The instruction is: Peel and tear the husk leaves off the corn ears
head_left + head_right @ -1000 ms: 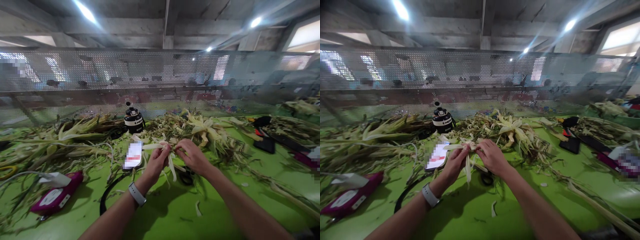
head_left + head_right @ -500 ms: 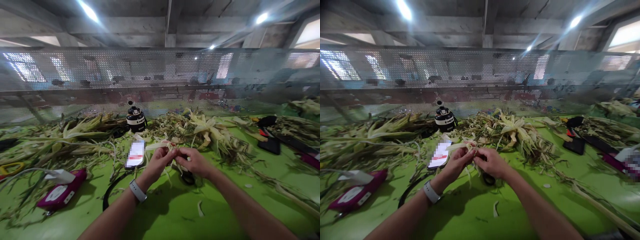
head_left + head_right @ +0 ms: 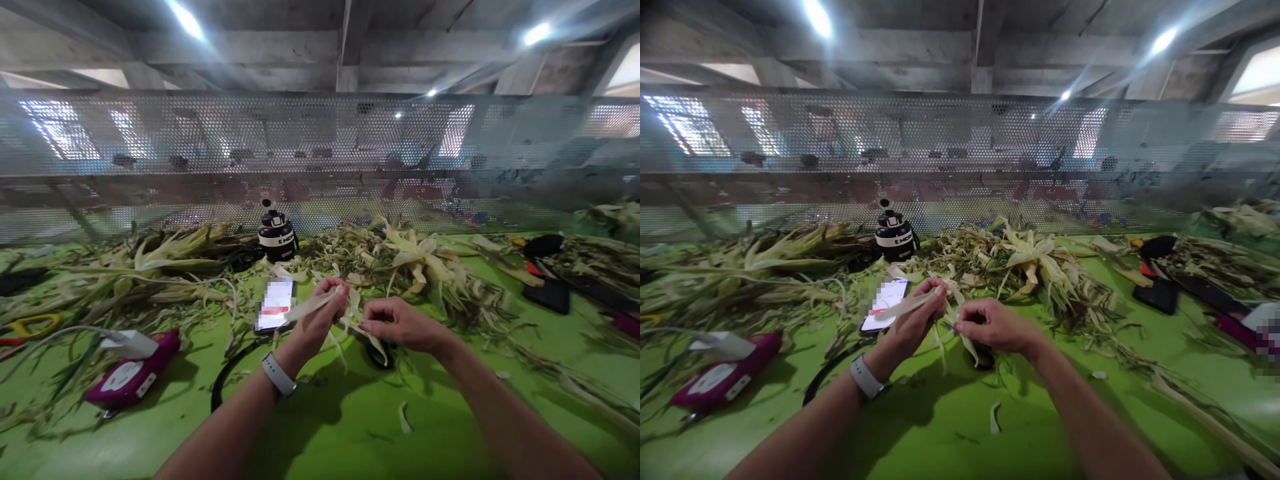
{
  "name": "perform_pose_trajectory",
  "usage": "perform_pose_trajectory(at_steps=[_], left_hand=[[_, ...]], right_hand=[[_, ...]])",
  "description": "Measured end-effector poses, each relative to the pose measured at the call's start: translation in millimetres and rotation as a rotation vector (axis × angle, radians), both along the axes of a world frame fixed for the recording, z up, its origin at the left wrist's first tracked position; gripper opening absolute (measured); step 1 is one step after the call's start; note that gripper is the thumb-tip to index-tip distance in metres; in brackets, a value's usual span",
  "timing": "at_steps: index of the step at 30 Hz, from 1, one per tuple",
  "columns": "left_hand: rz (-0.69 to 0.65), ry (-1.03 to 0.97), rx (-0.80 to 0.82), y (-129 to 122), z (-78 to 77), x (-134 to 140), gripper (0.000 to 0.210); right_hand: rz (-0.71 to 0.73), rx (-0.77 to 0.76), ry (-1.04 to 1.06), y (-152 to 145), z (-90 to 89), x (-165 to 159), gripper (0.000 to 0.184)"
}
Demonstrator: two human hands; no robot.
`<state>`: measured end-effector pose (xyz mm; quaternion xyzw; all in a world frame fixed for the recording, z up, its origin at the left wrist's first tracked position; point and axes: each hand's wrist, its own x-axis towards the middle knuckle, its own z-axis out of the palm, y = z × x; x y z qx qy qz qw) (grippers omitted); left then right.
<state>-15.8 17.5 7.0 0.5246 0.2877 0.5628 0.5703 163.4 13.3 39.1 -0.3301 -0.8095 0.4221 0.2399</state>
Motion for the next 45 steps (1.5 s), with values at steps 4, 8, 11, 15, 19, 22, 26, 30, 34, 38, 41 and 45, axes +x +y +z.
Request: perform_pose_trajectory(at_steps=[4, 8, 11, 15, 19, 22, 26, 30, 34, 38, 41, 45], left_hand=[[-0.011, -0.051, -0.051, 4.2, 2.4, -2.8, 0.024], [-0.141, -0.081, -0.100, 1.4, 3.1, -1.7, 0.027], [-0.160, -0.085, -0.093, -1.7, 0.6, 0.9, 0.033], [-0.131, -0.008, -0.048, -3.4, -2.4, 2.6, 0.031], [-0.059, 0.157, 0.046, -4.2, -1.8, 2.0, 0.029], [-0.046, 0.254, 0.120, -6.1, -1.4, 3.2, 0.030], [-0.044, 0.251, 0.114, -8.8, -1.9, 5.8, 0.030], [0.017, 0.227, 0.099, -7.7, -2.6, 5.8, 0.036], [-0.032, 0.271, 0.102, -4.4, -5.8, 4.7, 0.037], [-0.012, 0.339, 0.040, -2.2, -9.5, 7.7, 0.041], [0.039, 0.251, -0.037, -1.1, -10.3, 11.3, 0.048], [0.021, 0.156, -0.042, -1.0, -8.1, 12.0, 0.048]], right_hand=[[0.009, -0.059, 0.006, -1.2, 2.8, 1.4, 0.026], [-0.345, 0.212, 0.182, 3.8, -2.3, 0.6, 0.023], [-0.553, 0.352, 0.221, 11.4, -10.3, -1.2, 0.026], [-0.467, 0.332, 0.073, 15.6, -17.3, -7.0, 0.035], [-0.364, -0.020, 0.200, 11.9, -15.2, -13.9, 0.047], [-0.345, -0.283, 0.369, 10.3, -14.2, -17.7, 0.047], [-0.423, -0.444, 0.604, 10.1, -16.6, -19.5, 0.033], [-0.439, -0.468, 0.611, 10.5, -19.7, -18.3, 0.031], [-0.395, -0.496, 0.449, 11.2, -21.2, -16.7, 0.038], [-0.363, -0.467, 0.421, 11.0, -20.6, -17.4, 0.034], [-0.432, -0.418, 0.505, 12.3, -21.7, -19.1, 0.029], [-0.549, -0.372, 0.568, 15.4, -25.3, -21.6, 0.025]])
